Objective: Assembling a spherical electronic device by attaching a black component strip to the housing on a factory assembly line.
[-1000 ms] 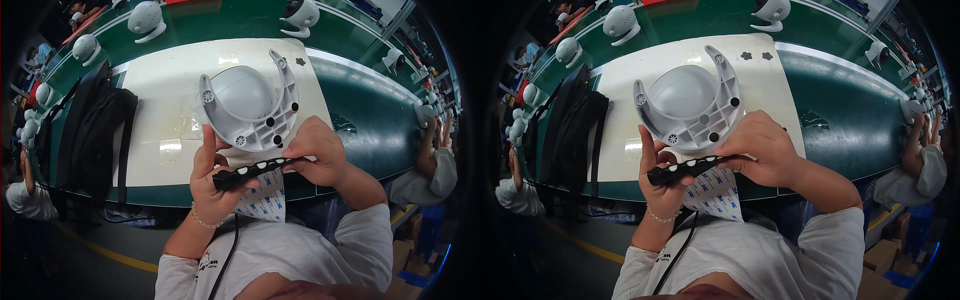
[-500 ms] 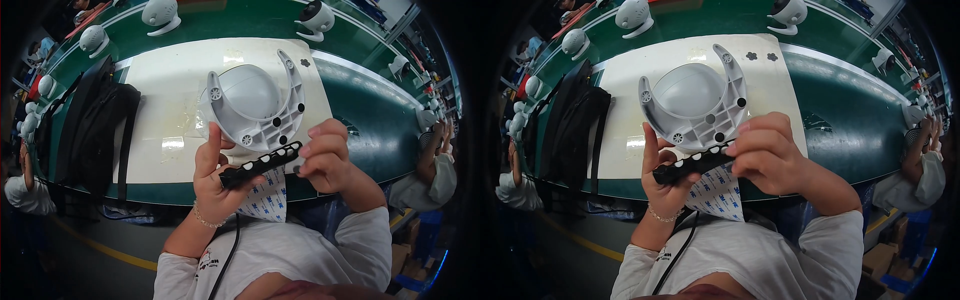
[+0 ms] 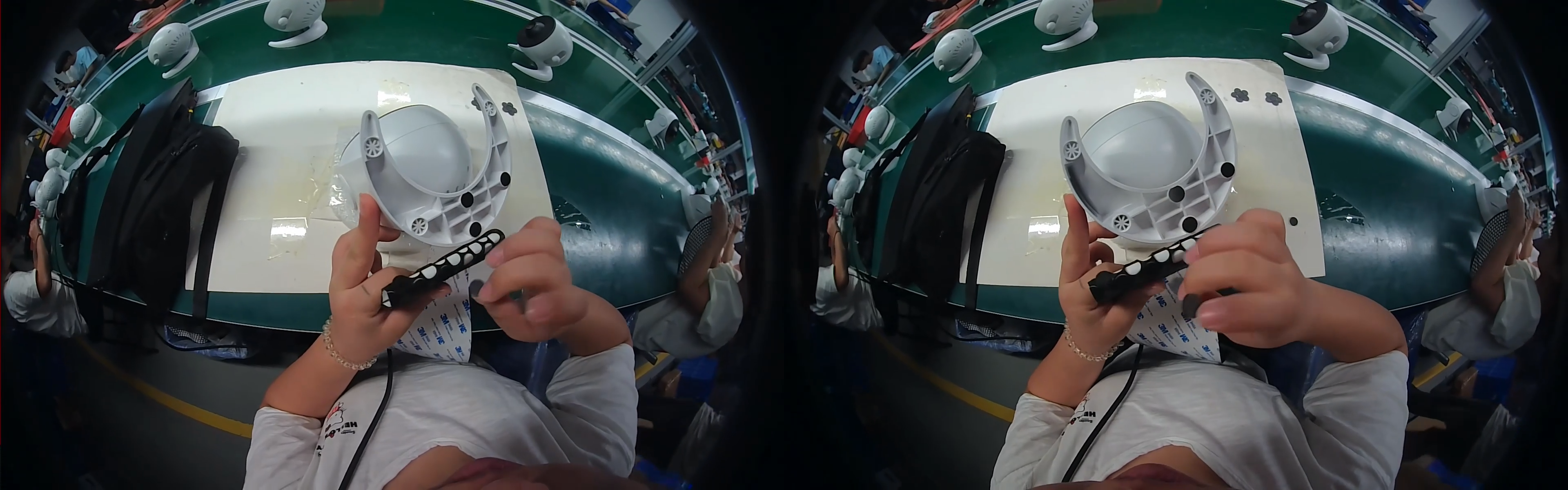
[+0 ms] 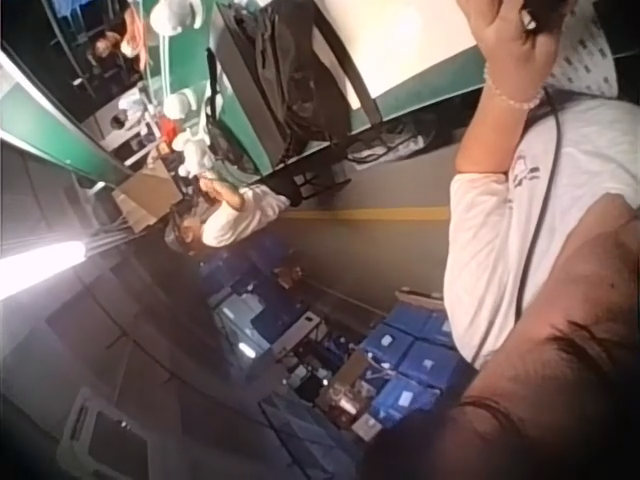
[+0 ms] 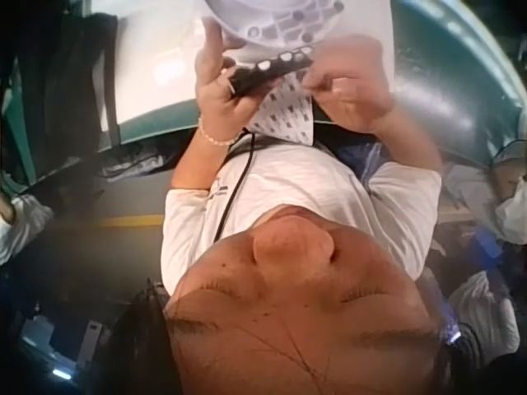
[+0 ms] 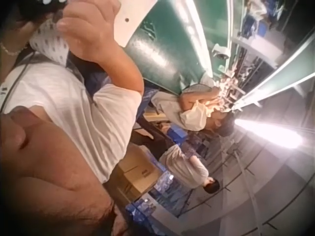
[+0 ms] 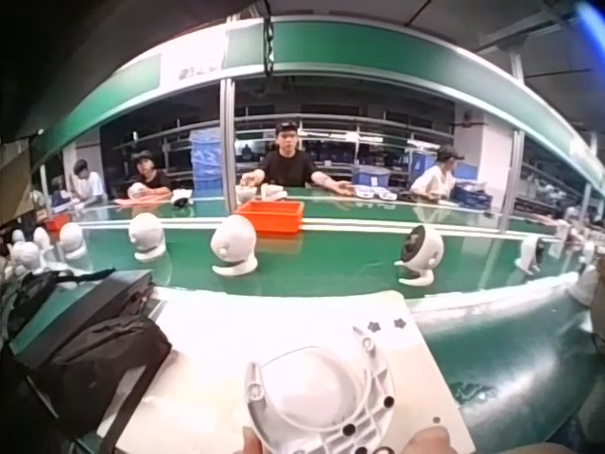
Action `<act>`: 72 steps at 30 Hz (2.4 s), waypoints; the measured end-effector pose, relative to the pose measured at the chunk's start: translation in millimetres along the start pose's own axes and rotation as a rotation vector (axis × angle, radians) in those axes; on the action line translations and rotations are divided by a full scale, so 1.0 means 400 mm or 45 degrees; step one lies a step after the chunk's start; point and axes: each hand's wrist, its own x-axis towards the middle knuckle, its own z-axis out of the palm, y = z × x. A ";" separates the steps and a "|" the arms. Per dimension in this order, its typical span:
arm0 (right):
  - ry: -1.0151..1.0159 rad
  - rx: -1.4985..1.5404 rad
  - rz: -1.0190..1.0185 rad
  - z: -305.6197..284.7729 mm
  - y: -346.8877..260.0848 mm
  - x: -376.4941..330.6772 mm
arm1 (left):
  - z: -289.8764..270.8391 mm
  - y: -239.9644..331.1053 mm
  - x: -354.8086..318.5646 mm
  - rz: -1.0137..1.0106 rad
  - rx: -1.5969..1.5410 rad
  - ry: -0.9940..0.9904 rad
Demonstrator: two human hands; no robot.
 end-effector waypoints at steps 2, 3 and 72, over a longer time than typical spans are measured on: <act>0.183 0.160 0.068 0.020 -0.005 0.025 | 0.001 0.000 0.006 0.046 0.028 0.013; 0.183 0.159 0.070 0.029 -0.007 0.028 | 0.000 0.002 0.006 0.045 0.027 0.012; 0.122 -0.255 0.686 -0.082 0.152 0.116 | 0.012 -0.019 0.004 0.115 0.130 0.060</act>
